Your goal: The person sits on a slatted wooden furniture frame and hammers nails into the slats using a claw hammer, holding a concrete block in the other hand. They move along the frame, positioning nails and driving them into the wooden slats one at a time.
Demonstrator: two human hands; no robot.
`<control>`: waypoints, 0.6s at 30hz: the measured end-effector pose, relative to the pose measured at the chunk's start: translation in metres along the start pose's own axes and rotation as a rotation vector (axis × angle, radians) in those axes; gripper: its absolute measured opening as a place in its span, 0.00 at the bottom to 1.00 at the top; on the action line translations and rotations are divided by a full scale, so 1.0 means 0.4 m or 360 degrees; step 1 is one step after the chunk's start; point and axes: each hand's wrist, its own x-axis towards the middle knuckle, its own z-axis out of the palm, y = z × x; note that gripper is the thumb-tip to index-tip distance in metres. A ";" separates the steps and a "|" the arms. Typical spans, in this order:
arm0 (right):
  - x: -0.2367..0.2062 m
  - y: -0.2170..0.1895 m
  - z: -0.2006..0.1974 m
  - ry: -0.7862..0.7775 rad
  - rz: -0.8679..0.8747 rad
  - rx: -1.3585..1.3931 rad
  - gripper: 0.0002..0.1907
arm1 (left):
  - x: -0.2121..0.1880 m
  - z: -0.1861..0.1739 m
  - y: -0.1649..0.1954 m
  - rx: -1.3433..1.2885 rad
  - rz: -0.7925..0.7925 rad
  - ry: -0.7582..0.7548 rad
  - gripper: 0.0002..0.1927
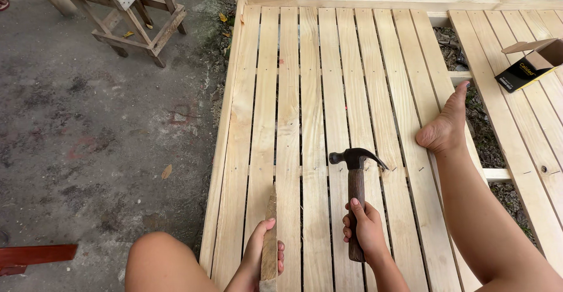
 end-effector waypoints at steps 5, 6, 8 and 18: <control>0.016 -0.012 0.014 0.0005 -0.0038 0.0007 0.20 | 0.015 0.011 0.020 0.0069 0.0010 0.0011 0.30; 0.020 -0.015 0.025 -0.0021 -0.0058 0.0042 0.19 | 0.023 0.016 0.043 0.0057 -0.0002 0.0017 0.31; 0.019 -0.014 0.050 -0.0098 -0.0081 0.0128 0.19 | 0.048 0.024 0.101 -0.0182 -0.0082 -0.0091 0.33; -0.102 0.007 0.093 -0.0271 -0.0100 0.0161 0.20 | -0.103 -0.081 -0.166 0.0814 0.0927 -0.0024 0.39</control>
